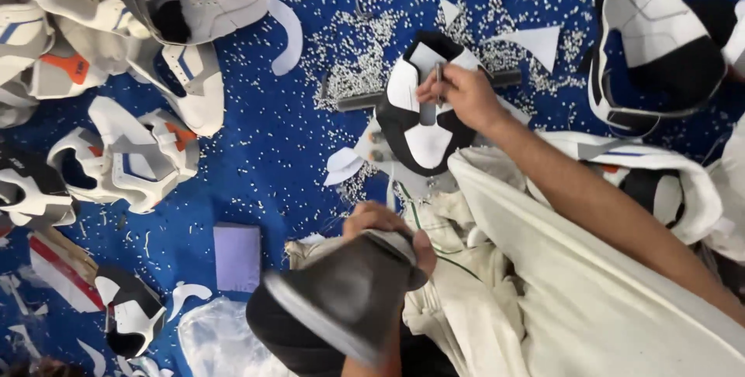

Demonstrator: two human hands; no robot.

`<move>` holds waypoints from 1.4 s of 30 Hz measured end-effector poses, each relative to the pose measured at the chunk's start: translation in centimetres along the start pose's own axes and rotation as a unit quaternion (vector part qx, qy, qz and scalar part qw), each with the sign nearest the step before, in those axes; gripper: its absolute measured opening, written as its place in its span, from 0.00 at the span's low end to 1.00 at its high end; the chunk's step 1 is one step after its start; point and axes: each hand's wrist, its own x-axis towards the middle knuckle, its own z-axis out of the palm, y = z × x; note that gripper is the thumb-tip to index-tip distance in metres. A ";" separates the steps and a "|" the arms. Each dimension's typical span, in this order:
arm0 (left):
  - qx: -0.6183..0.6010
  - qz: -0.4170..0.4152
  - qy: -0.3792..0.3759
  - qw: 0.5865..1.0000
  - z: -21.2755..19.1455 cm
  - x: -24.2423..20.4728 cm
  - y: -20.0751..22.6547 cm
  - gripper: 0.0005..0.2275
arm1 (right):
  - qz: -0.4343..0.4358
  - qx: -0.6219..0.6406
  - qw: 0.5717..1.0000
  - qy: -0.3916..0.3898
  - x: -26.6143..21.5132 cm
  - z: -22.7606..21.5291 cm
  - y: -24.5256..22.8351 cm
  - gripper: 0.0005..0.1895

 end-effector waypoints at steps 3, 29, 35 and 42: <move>-0.128 -0.109 0.050 0.984 1.8 -1.6 -3.5 0.19 | -0.037 -0.097 0.994 0.026 -1.4 1.2 -1.0 0.05; 0.058 -0.189 -0.067 0.978 0.8 3.3 2.0 0.19 | -0.026 0.078 0.991 0.103 1.9 -0.8 1.7 0.07; 0.131 -0.220 -0.159 0.954 3.8 -1.4 -6.2 0.24 | -0.319 -0.425 0.845 0.059 -1.4 0.8 -0.9 0.13; 0.065 -0.292 -0.111 0.948 0.3 2.6 1.6 0.16 | -0.027 0.090 0.985 0.148 2.7 -1.3 -0.4 0.09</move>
